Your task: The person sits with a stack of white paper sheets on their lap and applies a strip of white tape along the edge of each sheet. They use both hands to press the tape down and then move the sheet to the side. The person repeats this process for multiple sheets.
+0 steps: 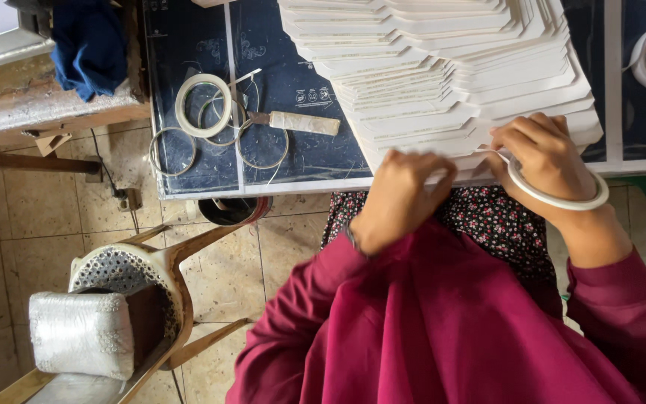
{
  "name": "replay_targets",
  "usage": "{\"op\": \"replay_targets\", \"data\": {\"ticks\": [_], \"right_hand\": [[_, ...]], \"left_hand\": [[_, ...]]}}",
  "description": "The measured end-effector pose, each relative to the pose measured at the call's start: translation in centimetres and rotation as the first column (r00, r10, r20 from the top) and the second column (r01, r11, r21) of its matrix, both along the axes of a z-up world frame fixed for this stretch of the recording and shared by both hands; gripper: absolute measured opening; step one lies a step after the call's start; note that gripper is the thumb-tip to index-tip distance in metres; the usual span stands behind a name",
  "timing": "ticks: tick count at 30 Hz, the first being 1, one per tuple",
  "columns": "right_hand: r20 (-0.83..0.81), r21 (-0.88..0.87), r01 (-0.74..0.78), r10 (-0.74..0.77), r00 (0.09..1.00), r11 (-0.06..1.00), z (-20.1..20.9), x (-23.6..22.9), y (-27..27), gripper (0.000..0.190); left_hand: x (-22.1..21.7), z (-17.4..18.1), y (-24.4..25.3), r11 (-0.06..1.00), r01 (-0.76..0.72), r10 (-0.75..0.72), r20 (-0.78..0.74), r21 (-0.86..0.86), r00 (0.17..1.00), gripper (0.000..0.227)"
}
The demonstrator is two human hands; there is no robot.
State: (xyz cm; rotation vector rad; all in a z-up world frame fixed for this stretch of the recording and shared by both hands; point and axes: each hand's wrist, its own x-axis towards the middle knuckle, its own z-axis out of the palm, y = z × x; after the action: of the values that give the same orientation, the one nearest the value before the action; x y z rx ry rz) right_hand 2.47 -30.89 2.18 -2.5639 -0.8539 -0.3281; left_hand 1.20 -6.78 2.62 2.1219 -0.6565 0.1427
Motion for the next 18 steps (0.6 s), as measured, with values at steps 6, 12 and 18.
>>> {"op": "replay_targets", "data": {"ticks": [6,12,18], "right_hand": [[0.019,0.180,0.125,-0.130,0.991,0.976,-0.3,-1.6,1.1,0.013],[0.144,0.232,0.145,-0.182,0.973,0.962,-5.0,-2.7,0.3,0.030],[-0.051,0.470,0.251,-0.258,0.965,0.846,-1.3,-3.8,2.8,0.047]], "left_hand": [[4.2,-3.2,-3.9,0.931,-0.245,0.295,-0.162,0.272,0.942,0.025],[3.7,-2.5,-4.6,0.928,-0.278,0.331,-0.200,0.249,0.922,0.018],[3.7,-3.3,-4.2,0.947,-0.268,0.297,-0.168,0.175,0.940,0.018]]}}
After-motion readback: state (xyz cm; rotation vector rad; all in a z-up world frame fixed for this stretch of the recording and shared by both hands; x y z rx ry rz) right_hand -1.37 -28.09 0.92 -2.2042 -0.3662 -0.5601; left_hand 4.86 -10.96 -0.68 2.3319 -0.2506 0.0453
